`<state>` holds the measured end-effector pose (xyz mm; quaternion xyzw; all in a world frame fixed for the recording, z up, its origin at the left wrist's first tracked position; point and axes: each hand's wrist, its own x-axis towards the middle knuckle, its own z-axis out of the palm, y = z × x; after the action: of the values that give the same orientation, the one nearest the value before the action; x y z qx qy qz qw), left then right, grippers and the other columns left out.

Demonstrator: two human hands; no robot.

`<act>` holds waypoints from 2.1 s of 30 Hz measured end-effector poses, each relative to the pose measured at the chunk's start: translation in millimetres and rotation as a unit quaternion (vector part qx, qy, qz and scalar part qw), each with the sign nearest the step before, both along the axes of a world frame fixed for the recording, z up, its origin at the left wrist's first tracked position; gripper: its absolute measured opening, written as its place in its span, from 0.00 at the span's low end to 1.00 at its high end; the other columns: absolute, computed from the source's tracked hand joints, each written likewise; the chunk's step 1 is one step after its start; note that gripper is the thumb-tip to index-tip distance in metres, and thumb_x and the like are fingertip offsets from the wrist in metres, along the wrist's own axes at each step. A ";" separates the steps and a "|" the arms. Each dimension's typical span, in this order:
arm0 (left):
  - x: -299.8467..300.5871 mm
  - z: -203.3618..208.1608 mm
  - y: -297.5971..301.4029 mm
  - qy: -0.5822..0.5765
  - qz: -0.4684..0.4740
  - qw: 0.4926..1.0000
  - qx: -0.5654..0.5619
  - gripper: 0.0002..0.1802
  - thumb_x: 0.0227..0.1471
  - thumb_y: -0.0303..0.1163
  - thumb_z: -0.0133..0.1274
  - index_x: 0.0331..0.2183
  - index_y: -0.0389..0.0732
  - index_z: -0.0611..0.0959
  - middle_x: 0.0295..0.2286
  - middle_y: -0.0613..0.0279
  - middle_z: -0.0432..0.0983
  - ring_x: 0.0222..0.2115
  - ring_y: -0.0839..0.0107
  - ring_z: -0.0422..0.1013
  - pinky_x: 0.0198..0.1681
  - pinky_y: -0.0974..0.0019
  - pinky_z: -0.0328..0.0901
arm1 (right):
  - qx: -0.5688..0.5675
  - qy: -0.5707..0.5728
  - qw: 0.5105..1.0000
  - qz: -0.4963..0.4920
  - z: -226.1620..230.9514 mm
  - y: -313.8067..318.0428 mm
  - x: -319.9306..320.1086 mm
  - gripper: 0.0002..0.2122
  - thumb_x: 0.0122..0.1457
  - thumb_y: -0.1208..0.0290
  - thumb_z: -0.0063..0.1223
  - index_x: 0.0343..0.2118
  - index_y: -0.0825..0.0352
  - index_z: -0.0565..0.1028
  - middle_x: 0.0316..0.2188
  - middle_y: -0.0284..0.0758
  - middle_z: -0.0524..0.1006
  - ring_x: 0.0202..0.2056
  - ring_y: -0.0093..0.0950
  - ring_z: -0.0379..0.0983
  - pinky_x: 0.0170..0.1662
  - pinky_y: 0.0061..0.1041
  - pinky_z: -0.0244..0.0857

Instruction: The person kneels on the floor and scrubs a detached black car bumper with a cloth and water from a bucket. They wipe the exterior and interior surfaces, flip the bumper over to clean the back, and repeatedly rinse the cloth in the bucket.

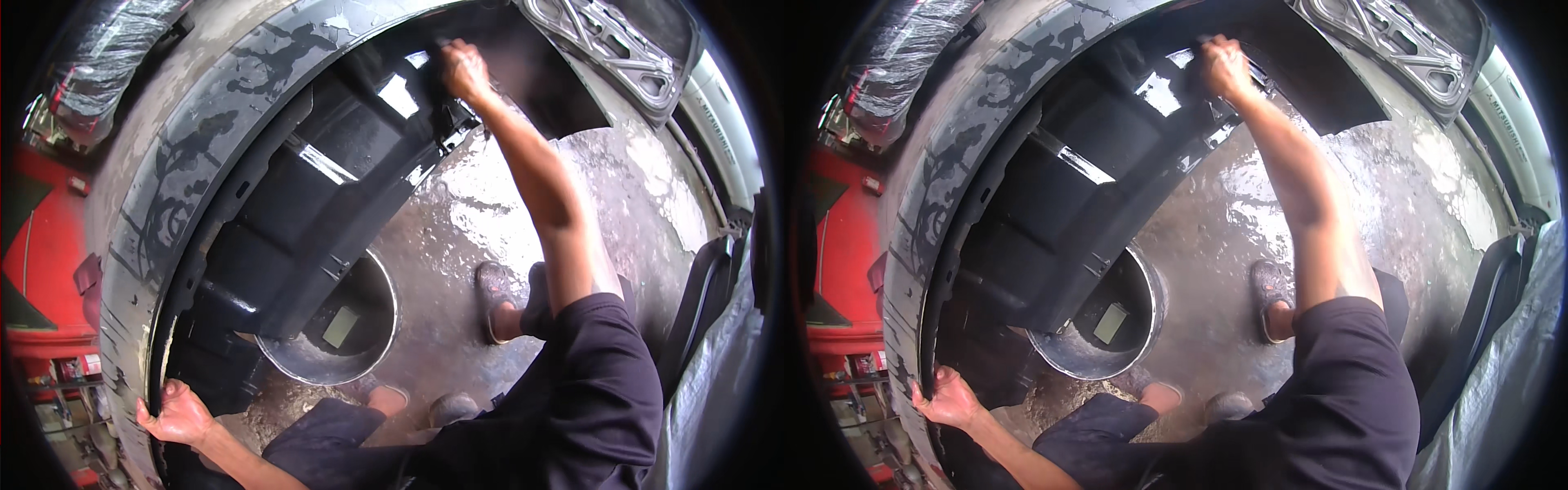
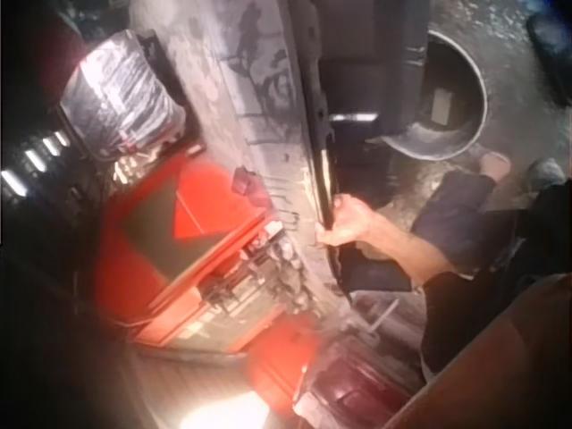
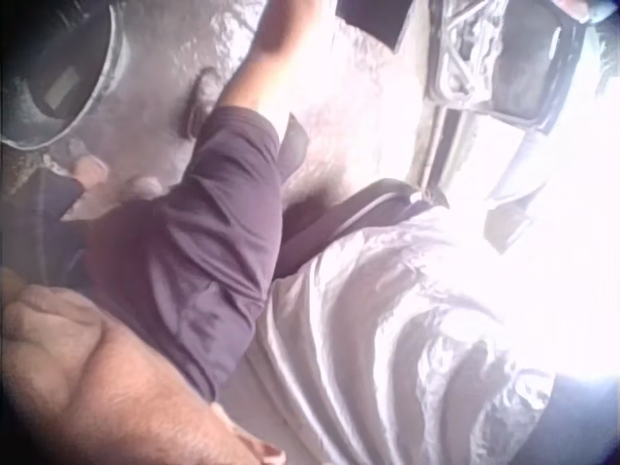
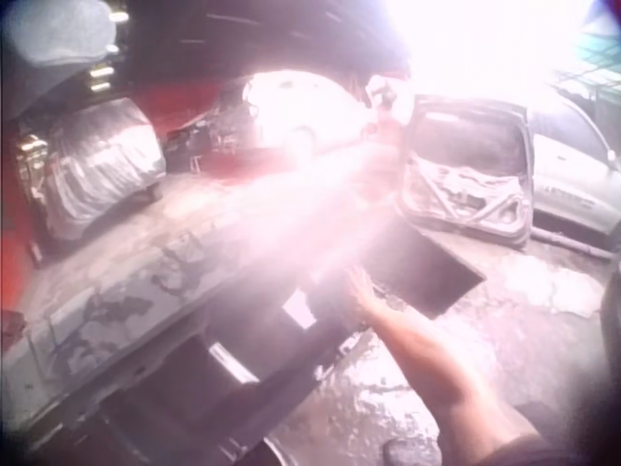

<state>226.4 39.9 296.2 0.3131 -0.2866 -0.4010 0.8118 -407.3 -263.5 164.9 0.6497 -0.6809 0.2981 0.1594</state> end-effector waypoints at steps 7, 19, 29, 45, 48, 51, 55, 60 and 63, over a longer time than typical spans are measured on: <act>-1.3 2.1 -1.4 -0.007 0.002 1.000 -0.029 0.18 0.54 0.32 0.53 0.45 0.32 0.77 0.40 0.50 0.79 0.32 0.65 0.75 0.30 0.68 0.69 | -0.010 0.060 0.993 0.097 -13.6 20.1 -15.6 0.16 0.50 0.79 0.50 0.44 0.63 0.75 0.43 0.37 0.74 0.45 0.42 0.71 0.49 0.38 0.70; 4.4 -6.2 -5.1 -0.003 0.000 0.998 -0.057 0.16 0.54 0.29 0.53 0.44 0.32 0.77 0.42 0.49 0.77 0.36 0.63 0.74 0.36 0.64 0.68 | 0.036 -0.241 0.955 -0.170 -8.7 17.3 -87.0 0.16 0.53 0.70 0.52 0.44 0.57 0.82 0.42 0.45 0.81 0.46 0.42 0.78 0.54 0.37 0.70; 33.8 -12.9 -0.2 -0.034 -0.003 0.999 -0.022 0.19 0.53 0.32 0.53 0.45 0.33 0.77 0.45 0.52 0.77 0.38 0.66 0.73 0.34 0.69 0.65 | -0.095 0.086 0.988 0.086 0.6 -4.9 -126.9 0.19 0.50 0.78 0.52 0.48 0.65 0.77 0.44 0.47 0.77 0.47 0.45 0.75 0.55 0.38 0.68; 10.1 2.1 -6.9 -0.026 -0.050 0.998 -0.031 0.17 0.54 0.29 0.54 0.45 0.31 0.77 0.41 0.51 0.77 0.36 0.64 0.72 0.35 0.64 0.66 | 0.128 -0.266 0.906 -0.303 -85.3 144.1 -177.0 0.17 0.52 0.74 0.49 0.46 0.60 0.81 0.44 0.48 0.79 0.50 0.45 0.75 0.56 0.38 0.66; 10.2 -0.6 -8.9 0.012 -0.035 0.999 -0.021 0.17 0.53 0.29 0.55 0.44 0.32 0.77 0.40 0.48 0.77 0.38 0.60 0.73 0.37 0.61 0.68 | 0.125 -0.301 0.916 -0.234 -32.1 147.5 -165.8 0.18 0.52 0.72 0.48 0.46 0.66 0.80 0.42 0.50 0.80 0.47 0.42 0.77 0.54 0.34 0.68; 4.4 0.2 -17.3 0.031 0.055 0.998 0.020 0.15 0.52 0.37 0.57 0.41 0.42 0.81 0.33 0.54 0.74 0.31 0.56 0.72 0.36 0.57 0.70 | 0.094 -0.356 0.928 -0.048 28.7 150.9 -121.8 0.16 0.53 0.74 0.46 0.44 0.67 0.79 0.33 0.41 0.82 0.36 0.29 0.79 0.41 0.29 0.72; 21.1 -4.4 -25.4 0.041 0.010 0.999 0.004 0.17 0.50 0.38 0.59 0.41 0.41 0.80 0.41 0.48 0.75 0.33 0.47 0.75 0.39 0.47 0.73 | 0.167 -0.398 0.874 0.223 91.6 159.7 -5.4 0.18 0.51 0.75 0.45 0.45 0.70 0.76 0.32 0.37 0.80 0.35 0.23 0.77 0.40 0.24 0.71; 9.3 -3.1 -32.5 0.042 -0.048 0.998 0.000 0.14 0.51 0.37 0.55 0.38 0.41 0.78 0.41 0.53 0.79 0.37 0.49 0.77 0.40 0.47 0.75 | 0.242 -0.251 0.819 0.457 122.9 212.6 184.2 0.14 0.52 0.78 0.44 0.41 0.71 0.77 0.33 0.40 0.80 0.36 0.29 0.79 0.38 0.27 0.73; 12.4 1.2 -24.2 0.041 -0.032 0.999 -0.003 0.12 0.53 0.37 0.54 0.38 0.41 0.77 0.41 0.52 0.77 0.37 0.47 0.76 0.44 0.46 0.73 | 0.313 -0.120 0.753 0.566 74.3 240.2 286.2 0.14 0.47 0.79 0.50 0.38 0.69 0.79 0.36 0.45 0.80 0.37 0.38 0.80 0.43 0.35 0.74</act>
<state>238.8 15.6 297.4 0.2845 -0.2641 -0.4382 0.8107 -121.1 -23.3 239.2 0.8889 -0.2577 0.1790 -0.3338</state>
